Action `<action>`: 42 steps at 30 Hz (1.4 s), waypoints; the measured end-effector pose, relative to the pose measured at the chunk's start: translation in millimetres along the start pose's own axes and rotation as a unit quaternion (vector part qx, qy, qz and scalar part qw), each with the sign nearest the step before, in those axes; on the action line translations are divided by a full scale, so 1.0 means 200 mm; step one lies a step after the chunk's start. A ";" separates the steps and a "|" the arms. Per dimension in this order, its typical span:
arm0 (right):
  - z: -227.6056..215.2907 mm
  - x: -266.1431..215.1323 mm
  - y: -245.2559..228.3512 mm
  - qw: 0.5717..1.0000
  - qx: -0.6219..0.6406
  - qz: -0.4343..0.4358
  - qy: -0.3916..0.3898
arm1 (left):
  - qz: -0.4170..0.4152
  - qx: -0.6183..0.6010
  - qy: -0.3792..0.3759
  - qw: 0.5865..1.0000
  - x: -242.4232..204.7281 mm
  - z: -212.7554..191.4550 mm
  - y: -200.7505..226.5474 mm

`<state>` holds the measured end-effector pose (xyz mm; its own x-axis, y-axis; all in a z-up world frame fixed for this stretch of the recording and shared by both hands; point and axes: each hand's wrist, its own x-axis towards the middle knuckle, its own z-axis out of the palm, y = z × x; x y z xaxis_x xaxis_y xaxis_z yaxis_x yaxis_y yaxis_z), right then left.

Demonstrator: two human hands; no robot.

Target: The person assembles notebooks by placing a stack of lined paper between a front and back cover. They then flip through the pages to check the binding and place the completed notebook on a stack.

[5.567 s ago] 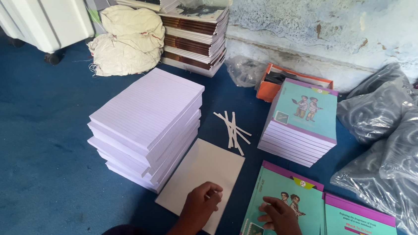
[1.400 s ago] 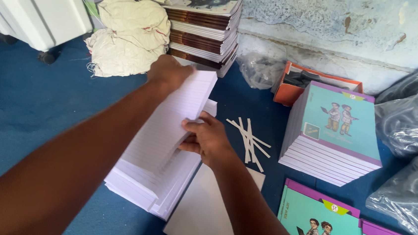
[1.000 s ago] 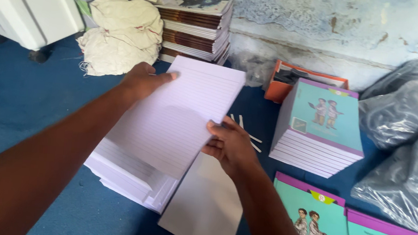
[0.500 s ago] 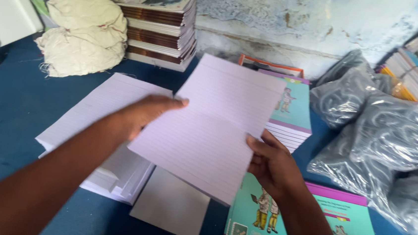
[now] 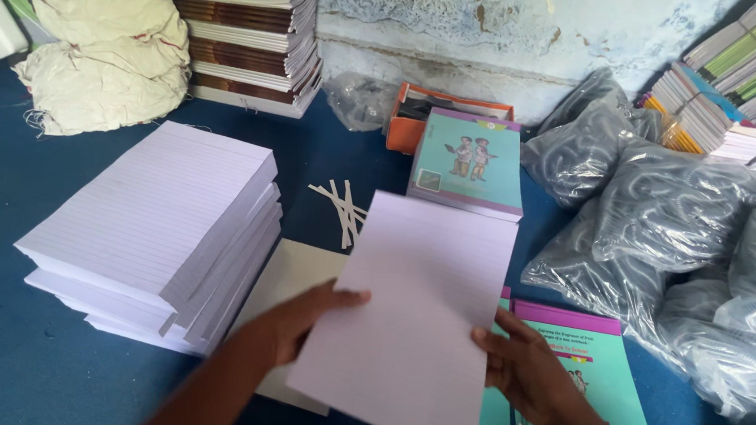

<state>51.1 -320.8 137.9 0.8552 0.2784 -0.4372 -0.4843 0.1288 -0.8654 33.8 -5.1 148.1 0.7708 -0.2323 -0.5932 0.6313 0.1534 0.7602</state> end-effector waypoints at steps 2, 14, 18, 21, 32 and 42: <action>-0.03 0.00 0.05 1.000 -0.001 0.019 0.002 | 0.010 -0.044 -0.037 0.998 0.01 0.02 -0.07; -0.12 0.11 0.21 0.991 -0.070 0.111 0.007 | -0.015 0.022 0.085 0.996 0.09 0.06 -0.35; -0.12 0.13 0.25 0.988 -0.070 0.138 0.019 | 0.013 0.066 0.087 0.994 0.09 0.05 -0.36; -0.12 0.13 0.26 0.988 -0.071 0.136 0.014 | 0.026 0.085 0.102 0.991 0.10 0.05 -0.37; -0.11 0.17 0.31 0.985 -0.093 0.141 0.038 | 0.041 0.008 0.113 0.993 0.15 0.03 -0.43; -0.20 0.14 0.33 0.758 -0.576 0.107 0.285 | 0.079 -0.068 0.117 0.988 0.13 -0.04 -0.43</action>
<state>49.3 -342.0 58.6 0.8799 -0.3235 -0.3479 -0.4209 -0.8704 -0.2553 0.9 -16.7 64.5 0.8489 0.0307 -0.5276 0.4953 0.3019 0.8146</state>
